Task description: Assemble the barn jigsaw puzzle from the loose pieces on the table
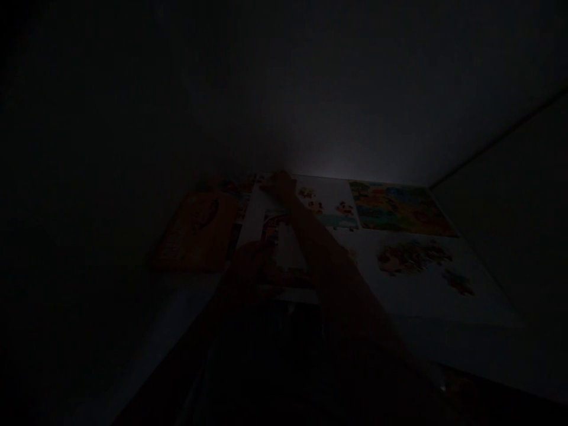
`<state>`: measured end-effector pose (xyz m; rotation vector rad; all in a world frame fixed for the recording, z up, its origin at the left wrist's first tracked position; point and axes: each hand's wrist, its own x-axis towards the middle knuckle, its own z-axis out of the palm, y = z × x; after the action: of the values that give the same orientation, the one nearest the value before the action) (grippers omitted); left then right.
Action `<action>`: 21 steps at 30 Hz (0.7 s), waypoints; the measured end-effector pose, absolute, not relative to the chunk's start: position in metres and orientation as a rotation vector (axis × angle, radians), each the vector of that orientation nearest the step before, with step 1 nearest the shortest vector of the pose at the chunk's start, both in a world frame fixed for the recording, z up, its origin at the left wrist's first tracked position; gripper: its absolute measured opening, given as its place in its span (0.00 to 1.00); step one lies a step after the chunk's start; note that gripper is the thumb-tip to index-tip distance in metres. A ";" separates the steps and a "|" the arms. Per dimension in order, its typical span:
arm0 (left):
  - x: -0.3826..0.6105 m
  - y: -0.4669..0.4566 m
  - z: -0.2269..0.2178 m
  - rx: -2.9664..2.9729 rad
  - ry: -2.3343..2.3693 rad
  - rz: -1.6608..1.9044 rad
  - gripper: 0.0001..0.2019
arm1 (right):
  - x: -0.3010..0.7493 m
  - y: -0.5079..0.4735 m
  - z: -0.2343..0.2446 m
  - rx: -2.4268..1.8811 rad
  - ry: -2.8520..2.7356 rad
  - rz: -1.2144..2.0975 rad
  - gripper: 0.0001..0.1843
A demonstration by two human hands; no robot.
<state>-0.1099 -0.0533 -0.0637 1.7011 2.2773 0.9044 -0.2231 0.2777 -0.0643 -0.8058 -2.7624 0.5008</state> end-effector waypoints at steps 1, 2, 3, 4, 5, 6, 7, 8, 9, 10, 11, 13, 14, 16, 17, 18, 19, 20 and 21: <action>-0.110 -0.053 -0.063 1.695 2.271 0.893 0.49 | -0.225 0.279 -0.065 -0.806 -2.752 0.506 0.32; -0.110 -0.053 -0.063 1.695 2.263 0.882 0.49 | -0.226 0.280 -0.066 -0.798 -2.739 0.504 0.31; -0.110 -0.053 -0.063 1.699 2.257 0.874 0.49 | -0.225 0.282 -0.067 -0.780 -2.728 0.490 0.31; -0.111 -0.053 -0.063 1.709 2.253 0.867 0.49 | -0.225 0.284 -0.067 -0.750 -2.724 0.465 0.31; -0.110 -0.053 -0.063 1.720 2.253 0.860 0.48 | -0.223 0.287 -0.067 -0.716 -2.726 0.436 0.30; -0.110 -0.052 -0.063 1.727 2.259 0.855 0.48 | -0.221 0.289 -0.067 -0.687 -2.733 0.410 0.30; -0.110 -0.052 -0.063 1.731 2.266 0.852 0.48 | -0.220 0.292 -0.067 -0.670 -2.739 0.394 0.30; -0.110 -0.052 -0.063 1.733 2.271 0.849 0.47 | -0.218 0.293 -0.066 -0.666 -2.746 0.390 0.29; -0.110 -0.052 -0.063 1.734 2.272 0.848 0.47 | -0.216 0.295 -0.066 -0.666 -2.754 0.396 0.30; -0.109 -0.052 -0.063 1.731 2.273 0.850 0.48 | -0.215 0.295 -0.065 -0.668 -2.764 0.402 0.30; -0.109 -0.052 -0.063 1.725 2.274 0.853 0.49 | -0.214 0.295 -0.064 -0.669 -2.776 0.405 0.30; -0.109 -0.052 -0.063 1.716 2.277 0.857 0.50 | -0.213 0.295 -0.060 -0.638 -2.799 0.390 0.30; -0.109 -0.052 -0.063 1.713 2.279 0.859 0.50 | -0.211 0.295 -0.058 -0.608 -2.798 0.376 0.30; -0.110 -0.053 -0.064 1.719 2.279 0.861 0.51 | -0.201 0.295 -0.051 -0.514 -2.771 0.362 0.30; -0.110 -0.053 -0.064 1.724 2.279 0.862 0.51 | -0.193 0.295 -0.048 -0.444 -2.757 0.372 0.30; -0.110 -0.053 -0.064 1.734 2.277 0.865 0.52 | -0.180 0.296 -0.045 -0.371 -2.745 0.394 0.30; -0.110 -0.053 -0.064 1.748 2.274 0.871 0.52 | -0.164 0.295 -0.042 -0.296 -2.745 0.424 0.30; -0.110 -0.053 -0.064 1.761 2.273 0.883 0.52 | -0.144 0.294 -0.040 -0.220 -2.755 0.457 0.31; -0.109 -0.052 -0.064 1.768 2.279 0.898 0.52 | -0.122 0.292 -0.039 -0.156 -2.770 0.487 0.31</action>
<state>-0.1093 -0.0524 -0.0640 1.7683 2.2790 0.8984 -0.1216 0.2919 -0.0386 -0.1558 -2.7697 0.4869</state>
